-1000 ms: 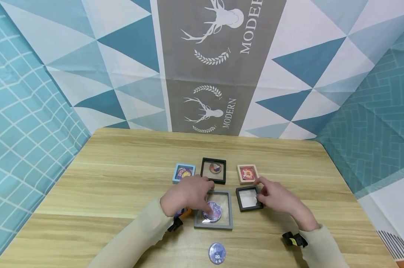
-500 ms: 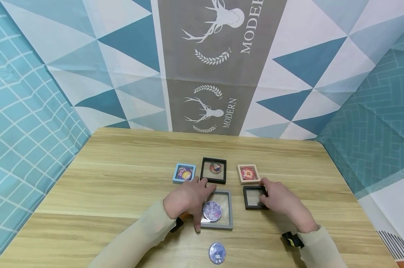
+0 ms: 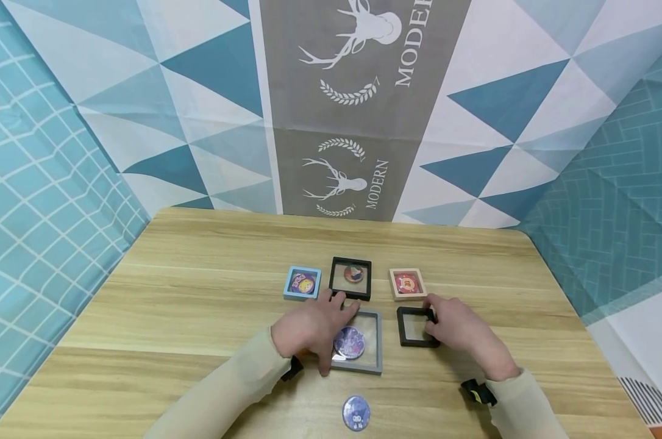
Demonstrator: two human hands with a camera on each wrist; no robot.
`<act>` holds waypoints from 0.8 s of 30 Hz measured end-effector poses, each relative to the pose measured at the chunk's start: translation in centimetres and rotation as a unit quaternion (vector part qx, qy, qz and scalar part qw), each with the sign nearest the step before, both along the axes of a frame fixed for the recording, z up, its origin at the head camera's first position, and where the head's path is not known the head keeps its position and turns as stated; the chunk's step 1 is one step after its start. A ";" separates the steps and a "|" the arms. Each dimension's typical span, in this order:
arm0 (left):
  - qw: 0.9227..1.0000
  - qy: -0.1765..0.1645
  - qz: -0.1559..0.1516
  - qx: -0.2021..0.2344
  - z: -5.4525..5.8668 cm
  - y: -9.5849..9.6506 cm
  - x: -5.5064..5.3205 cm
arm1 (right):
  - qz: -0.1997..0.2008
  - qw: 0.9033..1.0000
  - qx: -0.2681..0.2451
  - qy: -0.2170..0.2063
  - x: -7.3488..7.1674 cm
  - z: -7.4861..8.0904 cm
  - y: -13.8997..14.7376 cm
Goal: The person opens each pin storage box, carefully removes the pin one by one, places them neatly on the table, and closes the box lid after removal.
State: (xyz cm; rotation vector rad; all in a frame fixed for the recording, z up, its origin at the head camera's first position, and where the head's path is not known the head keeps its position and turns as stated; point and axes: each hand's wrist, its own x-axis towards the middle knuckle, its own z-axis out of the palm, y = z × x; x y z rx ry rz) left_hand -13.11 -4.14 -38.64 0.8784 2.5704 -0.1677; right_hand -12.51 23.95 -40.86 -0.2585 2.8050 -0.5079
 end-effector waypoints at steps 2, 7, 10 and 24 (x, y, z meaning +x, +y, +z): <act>1.000 0.000 -0.006 0.007 -0.1 -0.1 -0.2 | 0.001 1.000 0.003 0.004 0.0 0.1 0.0; 1.000 0.007 -0.018 0.016 -0.4 -0.3 -0.6 | -0.011 1.000 0.013 0.017 -0.1 0.2 -0.1; 1.000 0.006 -0.018 0.023 -0.5 -0.4 -0.8 | -0.023 0.999 0.017 0.025 -0.1 0.3 -0.1; 0.979 0.007 -0.059 0.194 1.8 -1.9 -1.4 | -0.039 0.985 -0.127 0.106 0.4 1.4 -1.4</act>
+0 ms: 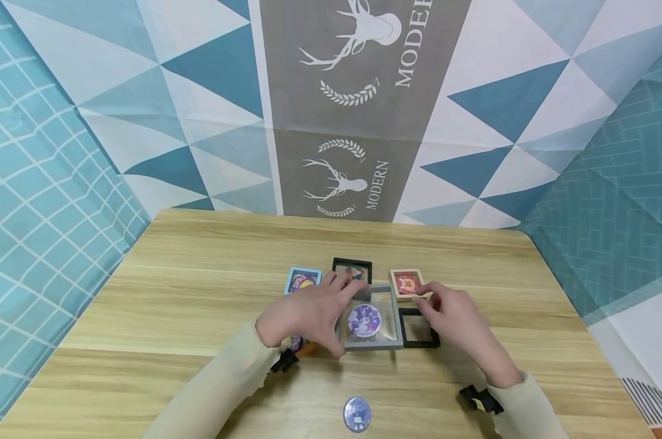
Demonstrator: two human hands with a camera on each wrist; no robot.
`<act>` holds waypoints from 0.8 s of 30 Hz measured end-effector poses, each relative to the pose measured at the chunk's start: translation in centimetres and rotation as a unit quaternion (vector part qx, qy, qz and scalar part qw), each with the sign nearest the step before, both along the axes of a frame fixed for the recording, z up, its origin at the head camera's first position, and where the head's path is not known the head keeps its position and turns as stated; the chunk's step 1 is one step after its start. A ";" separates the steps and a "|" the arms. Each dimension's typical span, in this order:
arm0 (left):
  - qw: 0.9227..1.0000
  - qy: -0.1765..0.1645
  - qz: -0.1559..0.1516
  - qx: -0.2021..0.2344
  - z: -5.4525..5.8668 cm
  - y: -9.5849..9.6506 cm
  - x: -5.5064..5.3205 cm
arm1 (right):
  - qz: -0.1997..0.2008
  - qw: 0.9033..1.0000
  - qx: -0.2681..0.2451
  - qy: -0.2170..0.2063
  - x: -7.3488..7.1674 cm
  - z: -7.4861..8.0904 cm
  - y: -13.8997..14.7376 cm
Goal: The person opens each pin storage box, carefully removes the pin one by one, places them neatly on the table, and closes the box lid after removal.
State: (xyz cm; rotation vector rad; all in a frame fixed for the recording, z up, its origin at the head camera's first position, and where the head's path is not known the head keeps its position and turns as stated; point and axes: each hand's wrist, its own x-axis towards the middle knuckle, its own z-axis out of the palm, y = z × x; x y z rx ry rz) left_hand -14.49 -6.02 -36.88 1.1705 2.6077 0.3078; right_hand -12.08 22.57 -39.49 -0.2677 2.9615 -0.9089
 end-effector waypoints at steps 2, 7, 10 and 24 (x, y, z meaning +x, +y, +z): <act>1.000 0.018 -0.012 0.020 0.5 -0.1 0.1 | 0.010 0.995 -0.088 -0.038 0.3 0.2 -0.6; 0.998 0.035 -0.023 0.045 0.9 0.0 0.3 | 0.028 0.959 -0.242 -0.147 1.0 0.5 -1.6; 0.996 0.041 -0.021 0.072 0.8 0.1 0.1 | 0.033 0.948 -0.273 -0.163 1.2 0.7 -1.7; 0.965 -0.058 -0.016 0.256 -1.0 0.0 -2.2 | -0.013 0.925 -0.347 -0.153 1.0 1.7 -0.5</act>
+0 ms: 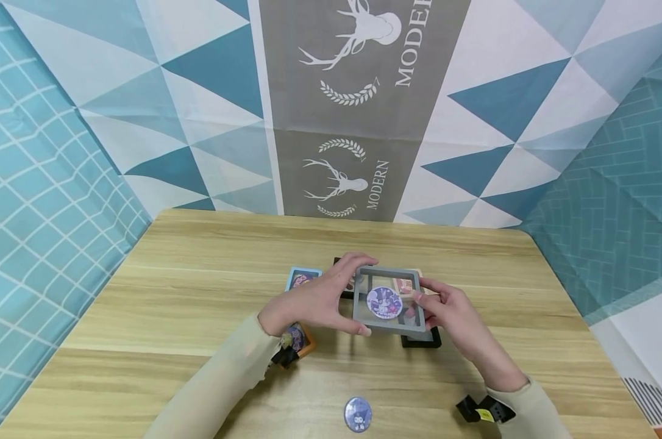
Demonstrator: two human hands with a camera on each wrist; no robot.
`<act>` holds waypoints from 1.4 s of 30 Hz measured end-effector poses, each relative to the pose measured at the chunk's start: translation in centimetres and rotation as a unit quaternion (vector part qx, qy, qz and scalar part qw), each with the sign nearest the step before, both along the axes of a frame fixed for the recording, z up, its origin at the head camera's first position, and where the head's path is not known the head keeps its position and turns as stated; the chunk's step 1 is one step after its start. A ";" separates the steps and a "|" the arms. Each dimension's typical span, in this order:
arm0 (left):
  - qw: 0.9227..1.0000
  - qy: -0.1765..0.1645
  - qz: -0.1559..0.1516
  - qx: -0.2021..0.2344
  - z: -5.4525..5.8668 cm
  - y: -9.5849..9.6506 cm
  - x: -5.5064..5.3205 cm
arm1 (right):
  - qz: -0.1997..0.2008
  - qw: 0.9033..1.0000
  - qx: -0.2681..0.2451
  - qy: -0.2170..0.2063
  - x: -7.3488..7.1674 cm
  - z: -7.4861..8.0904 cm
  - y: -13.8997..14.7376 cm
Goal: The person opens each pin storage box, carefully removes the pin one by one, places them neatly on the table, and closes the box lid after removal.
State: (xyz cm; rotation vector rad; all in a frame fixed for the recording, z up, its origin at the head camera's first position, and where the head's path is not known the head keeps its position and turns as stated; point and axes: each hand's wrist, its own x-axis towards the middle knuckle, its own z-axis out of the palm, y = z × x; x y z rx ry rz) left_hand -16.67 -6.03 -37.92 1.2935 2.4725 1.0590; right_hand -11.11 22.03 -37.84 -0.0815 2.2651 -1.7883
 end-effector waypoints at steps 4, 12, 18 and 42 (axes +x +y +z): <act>1.000 -0.017 -0.006 0.015 -0.2 0.0 -0.2 | -0.006 1.000 -0.005 -0.007 0.0 0.1 0.0; 0.998 -0.046 -0.008 0.051 -0.5 0.1 -0.2 | -0.027 1.000 -0.011 -0.004 0.2 0.3 -0.3; 0.993 -0.080 0.037 0.073 -0.4 0.3 0.0 | -0.039 0.998 -0.007 0.049 1.1 0.7 -1.1; 0.983 -0.121 0.079 0.115 -0.1 0.8 0.4 | -0.053 0.985 0.043 0.159 2.5 0.0 -3.2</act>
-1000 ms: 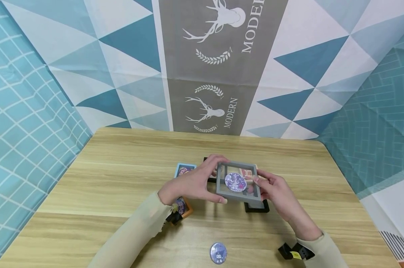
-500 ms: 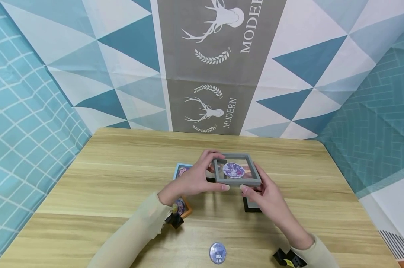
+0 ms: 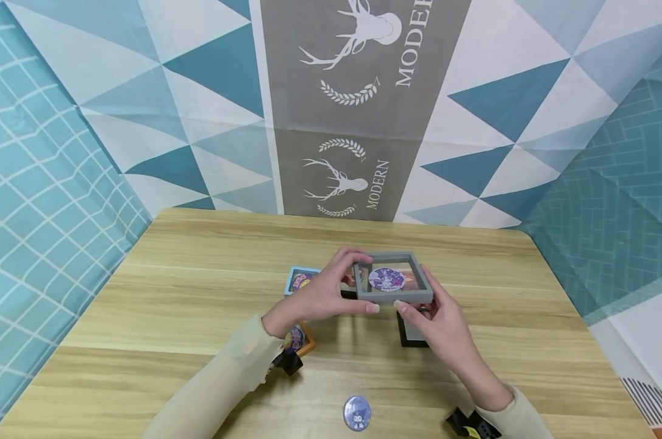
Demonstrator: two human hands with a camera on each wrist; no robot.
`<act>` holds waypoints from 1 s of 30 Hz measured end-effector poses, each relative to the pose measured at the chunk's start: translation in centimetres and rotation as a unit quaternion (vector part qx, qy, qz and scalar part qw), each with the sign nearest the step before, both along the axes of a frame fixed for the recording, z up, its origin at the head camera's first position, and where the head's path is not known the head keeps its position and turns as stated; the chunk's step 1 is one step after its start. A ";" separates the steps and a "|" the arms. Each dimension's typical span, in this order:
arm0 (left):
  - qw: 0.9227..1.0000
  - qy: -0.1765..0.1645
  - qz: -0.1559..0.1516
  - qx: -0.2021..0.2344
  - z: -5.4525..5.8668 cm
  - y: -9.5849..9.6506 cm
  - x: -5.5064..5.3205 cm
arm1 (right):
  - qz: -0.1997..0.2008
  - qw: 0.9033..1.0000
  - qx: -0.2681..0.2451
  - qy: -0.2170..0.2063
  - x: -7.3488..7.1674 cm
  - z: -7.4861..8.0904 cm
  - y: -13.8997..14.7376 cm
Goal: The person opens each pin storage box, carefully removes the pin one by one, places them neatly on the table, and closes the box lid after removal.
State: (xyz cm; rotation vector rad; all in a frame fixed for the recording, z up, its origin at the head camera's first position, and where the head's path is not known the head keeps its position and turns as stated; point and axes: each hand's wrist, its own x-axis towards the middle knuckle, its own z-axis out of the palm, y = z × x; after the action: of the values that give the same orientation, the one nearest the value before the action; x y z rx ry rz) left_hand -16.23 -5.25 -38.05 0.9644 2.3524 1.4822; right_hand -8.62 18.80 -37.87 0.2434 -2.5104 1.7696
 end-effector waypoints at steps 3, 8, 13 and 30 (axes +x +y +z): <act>1.000 0.014 0.002 -0.006 0.0 0.0 0.0 | 0.000 1.000 0.003 0.008 0.0 0.0 -0.1; 0.999 0.034 0.005 -0.019 0.1 0.0 0.0 | -0.003 1.000 -0.014 0.009 0.0 0.0 -0.1; 0.998 0.049 0.002 -0.042 0.2 -0.1 0.1 | -0.006 1.000 -0.019 -0.002 0.0 0.0 -0.1; 0.996 0.045 -0.017 -0.074 0.2 -0.6 -0.1 | 0.001 0.998 0.003 -0.059 -0.3 0.1 -0.2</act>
State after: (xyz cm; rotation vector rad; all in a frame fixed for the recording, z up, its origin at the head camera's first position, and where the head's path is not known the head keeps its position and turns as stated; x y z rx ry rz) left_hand -16.37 -5.81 -37.87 1.0465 2.4545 1.2567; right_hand -8.91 18.57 -37.73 0.1471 -2.5963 1.8279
